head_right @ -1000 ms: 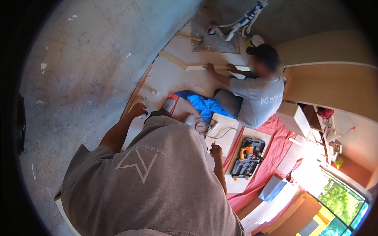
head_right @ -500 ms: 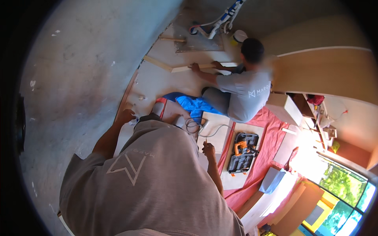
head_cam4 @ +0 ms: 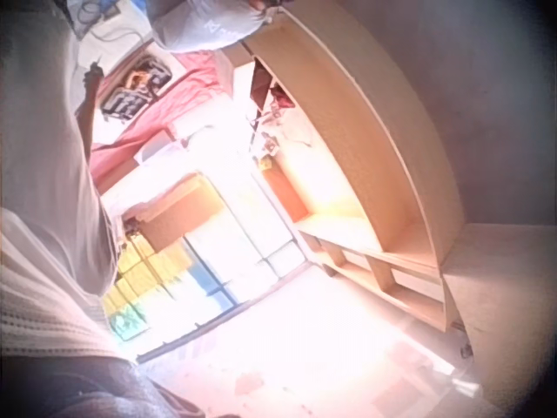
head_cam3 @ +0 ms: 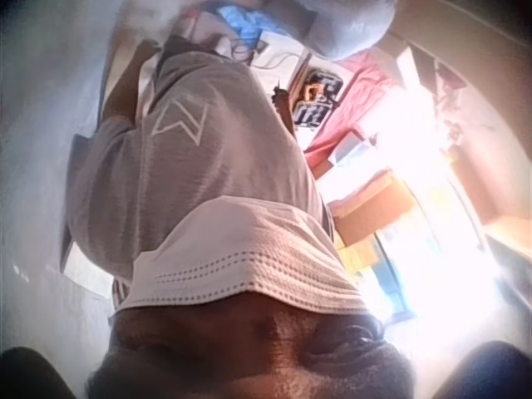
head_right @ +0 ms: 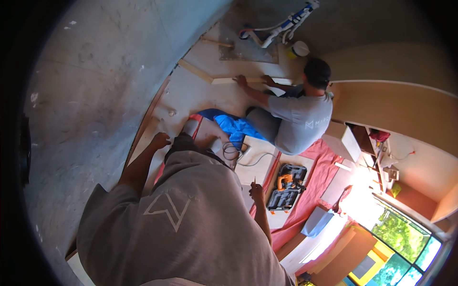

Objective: The person assists a coworker in measuring, marking, and fitting wooden trim pieces along the floor and corners of a construction area.

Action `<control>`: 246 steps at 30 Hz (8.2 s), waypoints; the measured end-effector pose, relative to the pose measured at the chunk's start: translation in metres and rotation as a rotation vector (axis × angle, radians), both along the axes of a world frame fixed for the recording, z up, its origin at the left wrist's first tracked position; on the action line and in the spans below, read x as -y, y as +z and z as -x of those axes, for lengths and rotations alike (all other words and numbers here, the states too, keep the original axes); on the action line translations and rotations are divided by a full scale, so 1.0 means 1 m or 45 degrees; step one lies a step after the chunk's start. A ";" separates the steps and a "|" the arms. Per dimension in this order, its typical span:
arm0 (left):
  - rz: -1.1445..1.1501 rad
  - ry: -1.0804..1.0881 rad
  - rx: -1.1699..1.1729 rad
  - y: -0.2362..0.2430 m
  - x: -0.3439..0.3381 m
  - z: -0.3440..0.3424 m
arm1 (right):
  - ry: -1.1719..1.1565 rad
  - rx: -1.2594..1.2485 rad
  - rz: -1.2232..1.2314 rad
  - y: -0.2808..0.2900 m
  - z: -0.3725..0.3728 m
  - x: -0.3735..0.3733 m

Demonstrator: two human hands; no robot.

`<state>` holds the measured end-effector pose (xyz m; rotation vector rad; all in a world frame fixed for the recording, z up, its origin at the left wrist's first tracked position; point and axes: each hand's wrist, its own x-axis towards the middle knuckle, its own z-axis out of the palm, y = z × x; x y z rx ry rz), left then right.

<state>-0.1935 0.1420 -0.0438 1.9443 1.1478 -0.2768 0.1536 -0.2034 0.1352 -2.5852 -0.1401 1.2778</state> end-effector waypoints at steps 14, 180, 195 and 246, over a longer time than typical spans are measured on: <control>0.038 -0.116 -0.098 -0.012 -0.012 0.009 | 0.026 -0.027 -0.106 -0.022 0.000 -0.010; 0.217 -0.687 -0.328 0.140 0.453 -1.037 | -1.800 0.151 -0.434 -0.118 -0.509 0.627; 0.304 -1.126 0.239 0.134 0.771 -1.447 | -1.784 0.183 -0.672 -0.113 -0.906 0.880; 1.298 0.929 0.999 0.096 0.964 -1.882 | -0.764 -0.543 -1.227 -0.011 -1.697 0.733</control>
